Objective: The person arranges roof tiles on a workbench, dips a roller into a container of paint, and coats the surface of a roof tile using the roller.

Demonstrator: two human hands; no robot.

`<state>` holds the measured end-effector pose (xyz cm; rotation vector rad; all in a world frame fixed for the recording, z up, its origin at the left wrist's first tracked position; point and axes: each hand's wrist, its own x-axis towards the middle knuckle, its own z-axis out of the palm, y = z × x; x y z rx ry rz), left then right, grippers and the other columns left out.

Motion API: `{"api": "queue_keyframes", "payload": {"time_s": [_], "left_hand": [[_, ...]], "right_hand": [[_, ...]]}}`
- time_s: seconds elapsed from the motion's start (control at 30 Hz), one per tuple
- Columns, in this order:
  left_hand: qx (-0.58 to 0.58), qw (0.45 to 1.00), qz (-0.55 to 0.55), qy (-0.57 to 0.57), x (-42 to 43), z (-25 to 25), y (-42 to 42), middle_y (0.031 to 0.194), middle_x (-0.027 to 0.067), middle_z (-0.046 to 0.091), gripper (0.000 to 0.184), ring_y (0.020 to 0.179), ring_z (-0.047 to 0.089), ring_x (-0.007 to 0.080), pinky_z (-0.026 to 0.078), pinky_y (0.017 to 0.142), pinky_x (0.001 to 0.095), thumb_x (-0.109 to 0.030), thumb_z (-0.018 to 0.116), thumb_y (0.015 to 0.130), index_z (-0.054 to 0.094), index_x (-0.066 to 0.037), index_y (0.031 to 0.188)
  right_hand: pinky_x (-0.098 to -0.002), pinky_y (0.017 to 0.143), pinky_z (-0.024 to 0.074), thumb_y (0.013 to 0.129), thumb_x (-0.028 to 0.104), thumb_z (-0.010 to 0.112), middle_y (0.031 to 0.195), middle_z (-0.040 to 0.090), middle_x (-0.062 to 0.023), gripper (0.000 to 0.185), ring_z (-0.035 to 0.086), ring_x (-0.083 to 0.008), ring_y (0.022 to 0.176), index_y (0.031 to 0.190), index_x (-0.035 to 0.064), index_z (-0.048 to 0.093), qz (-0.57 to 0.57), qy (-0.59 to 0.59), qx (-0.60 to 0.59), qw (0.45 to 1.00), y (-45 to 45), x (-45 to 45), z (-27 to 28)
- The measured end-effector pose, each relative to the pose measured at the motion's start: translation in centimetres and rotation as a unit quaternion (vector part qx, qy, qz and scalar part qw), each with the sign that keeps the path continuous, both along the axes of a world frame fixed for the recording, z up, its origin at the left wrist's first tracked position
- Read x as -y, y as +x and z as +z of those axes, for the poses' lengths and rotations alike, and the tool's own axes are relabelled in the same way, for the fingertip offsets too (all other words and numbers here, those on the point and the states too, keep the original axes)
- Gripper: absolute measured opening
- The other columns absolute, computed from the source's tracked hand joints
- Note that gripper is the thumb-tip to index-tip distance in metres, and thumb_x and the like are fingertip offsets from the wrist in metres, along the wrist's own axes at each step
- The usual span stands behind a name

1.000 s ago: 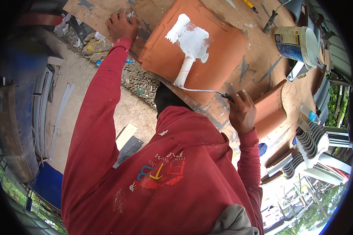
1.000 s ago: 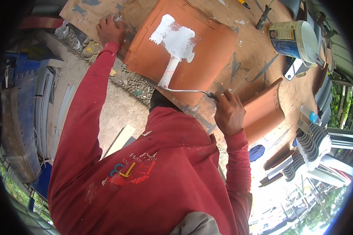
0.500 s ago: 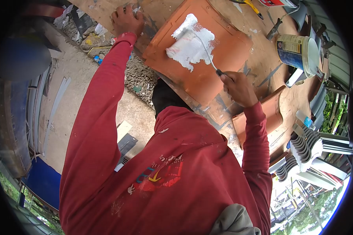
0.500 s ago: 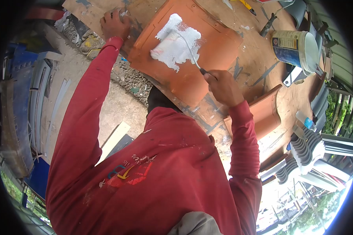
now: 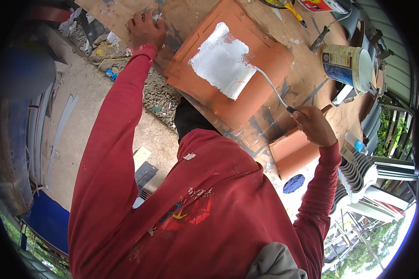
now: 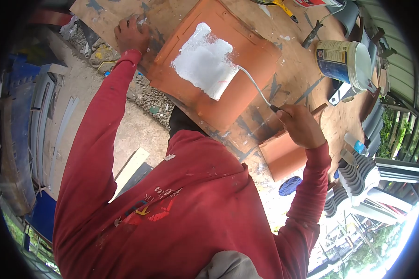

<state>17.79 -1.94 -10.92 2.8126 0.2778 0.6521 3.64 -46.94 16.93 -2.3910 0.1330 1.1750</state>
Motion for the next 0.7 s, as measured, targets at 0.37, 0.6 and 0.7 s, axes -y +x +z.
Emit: {"api": "queue_keyframes", "payload": {"time_s": [0.37,0.6,0.7], "left_hand": [[-0.021,1.000,0.004,-0.001,0.6,1.1,-0.1,0.130,0.0158,0.056,0.045,0.119,0.052,0.0414,0.046,0.102,0.0533,-0.039,0.066,0.091,0.067,-0.013,0.127],[-0.003,1.000,0.001,0.009,0.4,0.7,0.0,0.129,0.0153,0.055,0.045,0.119,0.052,0.0414,0.046,0.102,0.0538,-0.037,0.065,0.091,0.066,-0.012,0.128],[-0.014,1.000,0.001,0.007,0.3,0.5,0.1,0.129,0.0154,0.055,0.045,0.119,0.052,0.0411,0.046,0.102,0.0538,-0.037,0.065,0.091,0.066,-0.012,0.128]], "right_hand": [[-0.0491,0.073,0.0524,0.096,0.012,0.065,0.092,0.069,-0.0216,0.018,0.067,-0.0435,0.084,0.110,0.0009,0.068,-0.065,-0.011,0.387,0.920,-4.2,-4.3,-6.5],[-0.0498,0.074,0.0529,0.094,0.009,0.066,0.096,0.070,-0.0230,0.018,0.068,-0.0441,0.087,0.110,-0.0001,0.067,-0.190,0.123,0.397,0.889,-3.0,-10.8,-11.7],[-0.0498,0.074,0.0537,0.094,0.011,0.067,0.099,0.071,-0.0228,0.022,0.069,-0.0438,0.087,0.113,0.0021,0.066,-0.137,0.113,0.401,0.899,-3.5,-8.7,-11.0]]}}
